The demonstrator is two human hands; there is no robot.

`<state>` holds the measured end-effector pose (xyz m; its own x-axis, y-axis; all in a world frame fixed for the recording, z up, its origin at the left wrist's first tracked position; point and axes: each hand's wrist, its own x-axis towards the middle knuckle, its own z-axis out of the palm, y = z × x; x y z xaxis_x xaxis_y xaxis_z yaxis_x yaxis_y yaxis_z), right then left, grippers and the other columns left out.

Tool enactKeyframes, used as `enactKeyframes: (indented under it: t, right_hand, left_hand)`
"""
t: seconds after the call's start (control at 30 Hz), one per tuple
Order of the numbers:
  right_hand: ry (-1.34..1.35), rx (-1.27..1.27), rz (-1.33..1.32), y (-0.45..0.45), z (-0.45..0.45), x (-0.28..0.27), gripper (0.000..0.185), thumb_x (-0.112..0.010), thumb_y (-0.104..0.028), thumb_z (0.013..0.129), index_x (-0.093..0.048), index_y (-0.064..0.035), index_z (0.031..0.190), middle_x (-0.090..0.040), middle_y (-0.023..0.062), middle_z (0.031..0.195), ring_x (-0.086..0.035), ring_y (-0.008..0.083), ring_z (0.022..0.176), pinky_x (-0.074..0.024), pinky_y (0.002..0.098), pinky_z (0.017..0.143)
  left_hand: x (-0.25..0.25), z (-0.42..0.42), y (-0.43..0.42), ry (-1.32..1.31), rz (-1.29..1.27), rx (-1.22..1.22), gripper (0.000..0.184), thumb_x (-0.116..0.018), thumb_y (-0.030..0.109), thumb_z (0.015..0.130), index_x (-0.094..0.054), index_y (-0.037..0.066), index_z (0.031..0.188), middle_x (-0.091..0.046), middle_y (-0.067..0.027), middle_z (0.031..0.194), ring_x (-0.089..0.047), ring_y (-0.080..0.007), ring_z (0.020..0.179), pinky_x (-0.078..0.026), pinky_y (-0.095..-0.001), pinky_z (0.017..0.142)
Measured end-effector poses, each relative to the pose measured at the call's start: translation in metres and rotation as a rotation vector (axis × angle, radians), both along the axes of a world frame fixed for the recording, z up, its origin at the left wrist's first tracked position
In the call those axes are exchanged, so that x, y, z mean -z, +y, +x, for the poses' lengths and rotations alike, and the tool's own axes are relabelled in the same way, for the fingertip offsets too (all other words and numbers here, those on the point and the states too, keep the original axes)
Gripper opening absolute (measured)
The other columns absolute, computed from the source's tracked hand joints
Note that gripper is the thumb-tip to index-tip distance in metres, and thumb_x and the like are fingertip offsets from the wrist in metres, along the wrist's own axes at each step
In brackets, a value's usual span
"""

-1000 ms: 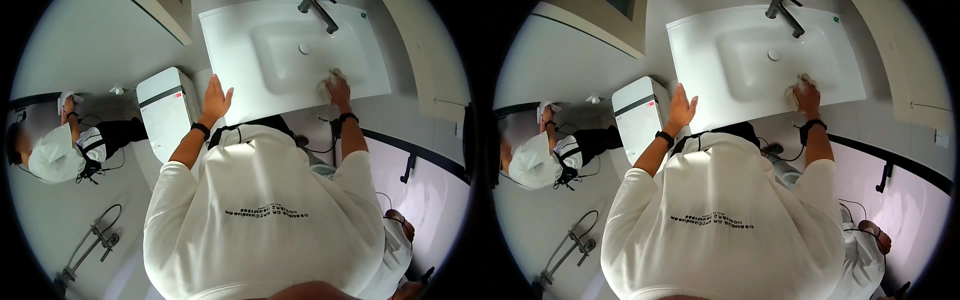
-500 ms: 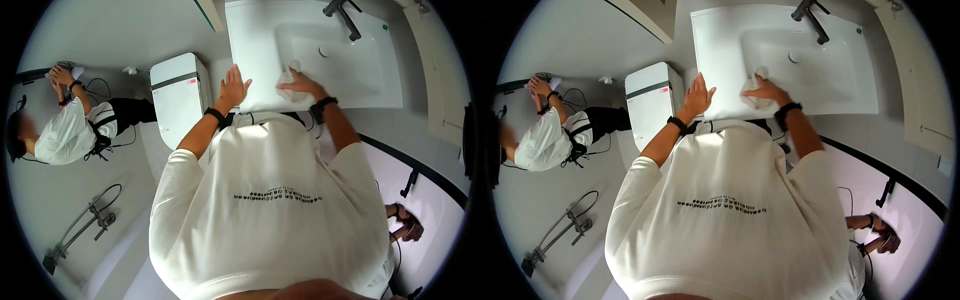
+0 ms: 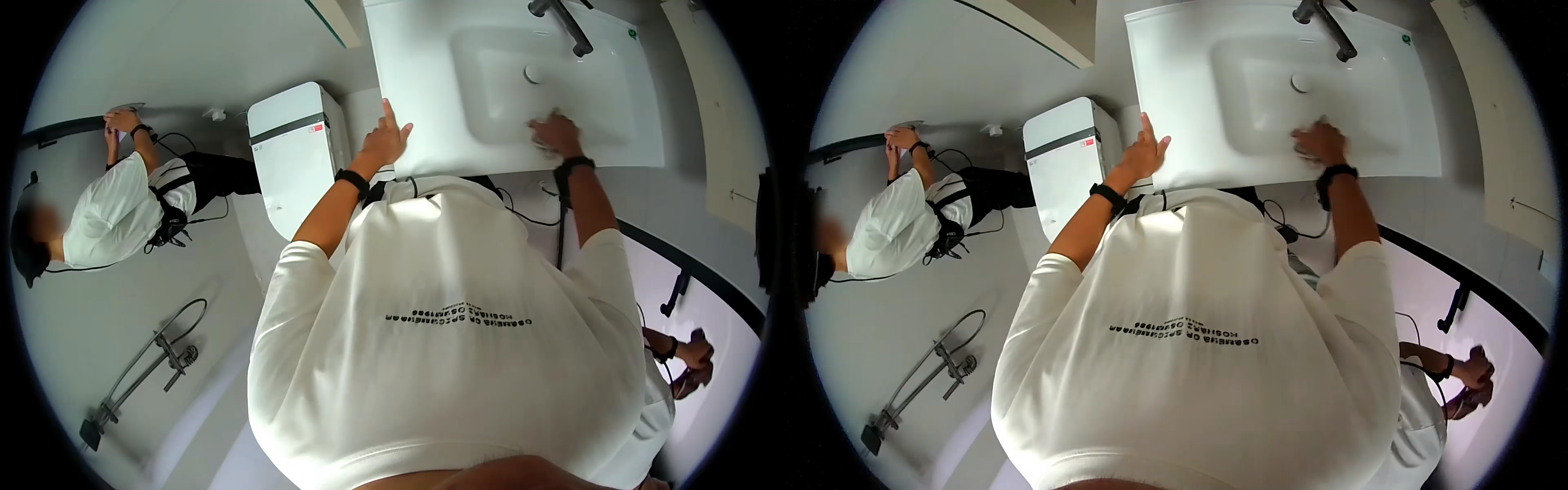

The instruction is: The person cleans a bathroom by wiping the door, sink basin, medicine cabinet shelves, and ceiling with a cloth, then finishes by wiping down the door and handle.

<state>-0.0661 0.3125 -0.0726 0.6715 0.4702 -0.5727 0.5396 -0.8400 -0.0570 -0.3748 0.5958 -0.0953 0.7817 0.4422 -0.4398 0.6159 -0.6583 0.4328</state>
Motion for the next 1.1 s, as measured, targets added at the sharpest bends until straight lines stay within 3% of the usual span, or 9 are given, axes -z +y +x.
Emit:
enactKeyframes:
  t: [0.17, 0.27, 0.33, 0.57, 0.67, 0.73, 0.8, 0.97, 1.1]
  right_hand:
    - [0.174, 0.328, 0.374, 0.113, -0.069, 0.085, 0.105, -0.054, -0.065, 0.087, -0.016, 0.0103, 0.149, -0.059, 0.0271, 0.129, -0.060, 0.0366, 0.119, -0.0484, 0.0439, 0.097]
    - [0.496, 0.403, 0.424, 0.124, -0.070, 0.045, 0.107, -0.051, -0.064, 0.090, -0.005, 0.0098, 0.152, -0.047, 0.0283, 0.142, -0.059, 0.0336, 0.121, -0.0469, 0.0414, 0.100]
    - [0.467, 0.465, 0.462, 0.127, -0.064, 0.059, 0.101, -0.051, -0.066, 0.089, -0.010, -0.0004, 0.155, -0.043, 0.0225, 0.146, -0.055, 0.0309, 0.124, -0.0452, 0.0396, 0.102]
    - [1.092, 0.563, 0.756, 0.049, -0.084, -0.011, 0.070, -0.058, -0.056, 0.090, -0.045, -0.0135, 0.144, -0.050, 0.0029, 0.139, -0.053, 0.0207, 0.122, -0.0408, 0.0373, 0.105]
    - [0.791, 0.347, 0.614, 0.019, -0.086, -0.038, 0.049, -0.063, -0.042, 0.092, -0.059, -0.0133, 0.131, -0.050, 0.0047, 0.141, -0.055, 0.0231, 0.119, -0.0419, 0.0384, 0.103]
    - [0.087, -0.078, 0.759, -0.022, -0.052, 0.030, 0.038, -0.068, -0.032, 0.090, -0.065, -0.0138, 0.123, -0.051, 0.0088, 0.139, -0.054, 0.0294, 0.120, -0.0430, 0.0412, 0.102]
    - [-0.256, 0.119, 0.586, -0.049, -0.036, 0.047, 0.035, -0.069, -0.031, 0.089, -0.066, -0.0137, 0.119, -0.052, 0.0128, 0.135, -0.052, 0.0344, 0.121, -0.0428, 0.0443, 0.103]
    - [-0.467, 0.244, 0.612, -0.078, -0.023, 0.071, 0.032, -0.067, -0.032, 0.088, -0.067, -0.0097, 0.112, -0.054, 0.0122, 0.130, -0.052, 0.0338, 0.120, -0.0433, 0.0474, 0.102]
    - [-0.521, 0.331, 0.613, -0.070, -0.034, 0.064, 0.033, -0.064, -0.035, 0.090, -0.066, -0.0071, 0.106, -0.058, 0.0106, 0.125, -0.054, 0.0318, 0.118, -0.0428, 0.0480, 0.101]
  left_hand:
    - [-0.052, 0.011, -0.004, 0.357, 0.016, 0.073, 0.088, -0.027, 0.053, 0.103, 0.020, -0.006, 0.150, -0.069, -0.0271, 0.105, -0.067, -0.0416, 0.096, -0.049, -0.0491, 0.092]
    - [-0.046, 0.011, -0.001, 0.248, 0.189, 0.127, 0.084, -0.043, 0.049, 0.099, -0.012, -0.008, 0.152, -0.067, -0.0285, 0.110, -0.066, -0.0422, 0.102, -0.049, -0.0500, 0.094]
    - [-0.078, 0.034, -0.006, 0.212, 0.178, 0.147, 0.073, -0.057, 0.041, 0.092, -0.036, -0.003, 0.146, -0.063, -0.0270, 0.121, -0.064, -0.0408, 0.109, -0.050, -0.0491, 0.095]
    - [-0.067, 0.096, -0.063, -0.347, 0.344, 0.752, 0.091, -0.072, 0.019, 0.074, -0.027, 0.019, 0.154, -0.035, -0.0284, 0.150, -0.039, -0.0433, 0.137, -0.037, -0.0531, 0.108]
    - [-0.041, 0.096, -0.083, -0.200, 0.050, 0.734, 0.093, -0.069, 0.011, 0.070, -0.028, 0.019, 0.153, -0.037, -0.0251, 0.149, -0.033, -0.0399, 0.141, -0.029, -0.0503, 0.115]
    - [-0.031, 0.109, -0.087, -0.164, 0.053, 0.661, 0.090, -0.069, 0.015, 0.072, -0.030, 0.016, 0.152, -0.038, -0.0250, 0.148, -0.034, -0.0384, 0.141, -0.029, -0.0486, 0.115]
    - [-0.030, 0.121, -0.088, -0.109, 0.102, 0.617, 0.081, -0.066, 0.022, 0.075, -0.037, 0.011, 0.149, -0.043, -0.0225, 0.146, -0.037, -0.0354, 0.140, -0.029, -0.0435, 0.115]
    - [-0.030, 0.145, -0.059, -0.119, 0.283, 0.609, 0.078, -0.073, 0.035, 0.076, -0.044, 0.019, 0.147, -0.055, -0.0121, 0.139, -0.048, -0.0304, 0.132, -0.031, -0.0391, 0.116]
    - [-0.013, 0.147, -0.011, -0.670, 0.430, 0.417, 0.058, -0.081, 0.034, 0.069, -0.063, 0.015, 0.121, -0.066, -0.0093, 0.118, -0.062, -0.0310, 0.109, -0.046, -0.0415, 0.101]
